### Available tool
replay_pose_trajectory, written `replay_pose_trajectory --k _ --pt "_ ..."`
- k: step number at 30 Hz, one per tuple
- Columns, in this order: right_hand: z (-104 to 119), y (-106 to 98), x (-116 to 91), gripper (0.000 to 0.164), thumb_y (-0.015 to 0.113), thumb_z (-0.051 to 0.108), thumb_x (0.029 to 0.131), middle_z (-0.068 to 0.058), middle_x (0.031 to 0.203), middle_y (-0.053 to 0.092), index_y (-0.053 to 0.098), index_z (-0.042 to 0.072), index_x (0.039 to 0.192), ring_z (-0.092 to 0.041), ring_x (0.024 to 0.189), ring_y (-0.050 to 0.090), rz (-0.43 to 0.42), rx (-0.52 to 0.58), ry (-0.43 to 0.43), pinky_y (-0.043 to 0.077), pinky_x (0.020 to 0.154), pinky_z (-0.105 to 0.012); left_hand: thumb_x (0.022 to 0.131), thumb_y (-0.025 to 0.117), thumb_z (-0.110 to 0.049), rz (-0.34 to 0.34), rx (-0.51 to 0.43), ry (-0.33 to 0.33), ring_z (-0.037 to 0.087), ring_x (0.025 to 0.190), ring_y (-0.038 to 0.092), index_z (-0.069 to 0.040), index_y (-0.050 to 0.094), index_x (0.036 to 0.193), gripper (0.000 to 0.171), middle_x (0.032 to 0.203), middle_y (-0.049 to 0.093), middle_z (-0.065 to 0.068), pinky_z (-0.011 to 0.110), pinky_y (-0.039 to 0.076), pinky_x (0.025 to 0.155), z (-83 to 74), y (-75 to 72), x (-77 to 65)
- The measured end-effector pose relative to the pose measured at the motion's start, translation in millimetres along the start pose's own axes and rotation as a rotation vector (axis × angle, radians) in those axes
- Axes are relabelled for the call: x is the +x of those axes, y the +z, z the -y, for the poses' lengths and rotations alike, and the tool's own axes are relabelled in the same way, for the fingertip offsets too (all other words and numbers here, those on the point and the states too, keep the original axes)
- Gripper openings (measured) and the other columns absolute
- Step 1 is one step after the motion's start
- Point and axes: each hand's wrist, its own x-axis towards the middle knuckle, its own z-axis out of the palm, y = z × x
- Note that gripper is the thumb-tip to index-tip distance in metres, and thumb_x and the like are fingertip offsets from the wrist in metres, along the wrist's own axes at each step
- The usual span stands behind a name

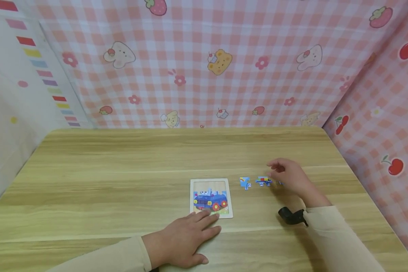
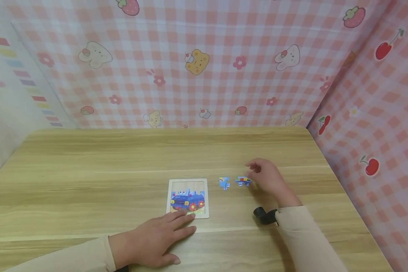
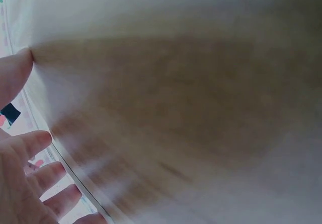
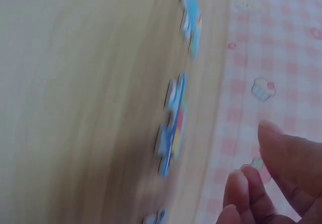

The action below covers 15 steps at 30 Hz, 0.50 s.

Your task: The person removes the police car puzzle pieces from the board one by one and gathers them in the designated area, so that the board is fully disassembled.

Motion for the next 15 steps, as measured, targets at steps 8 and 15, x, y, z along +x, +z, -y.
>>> replay_pose_trajectory --k 8,15 --pt "23.2 14.5 0.2 0.029 0.062 0.004 0.09 -0.021 0.104 0.065 0.061 -0.006 0.117 -0.031 0.099 0.059 -0.003 0.062 -0.054 0.048 0.078 -0.037 0.09 0.055 -0.057 -0.016 0.021 0.006 0.026 0.141 0.032 -0.02 0.042 0.146 0.069 0.154 0.034 0.005 0.041 0.039 0.107 0.0 0.8 0.1" --pt "38.3 30.7 2.7 0.027 0.062 0.002 0.089 -0.022 0.108 0.063 0.062 -0.006 0.115 -0.032 0.099 0.059 0.023 0.092 -0.096 0.048 0.074 -0.033 0.089 0.056 -0.056 -0.014 0.018 0.007 0.026 0.14 0.033 -0.02 0.042 0.146 0.068 0.153 0.035 0.005 0.04 0.039 0.107 -0.2 0.4 -0.1"
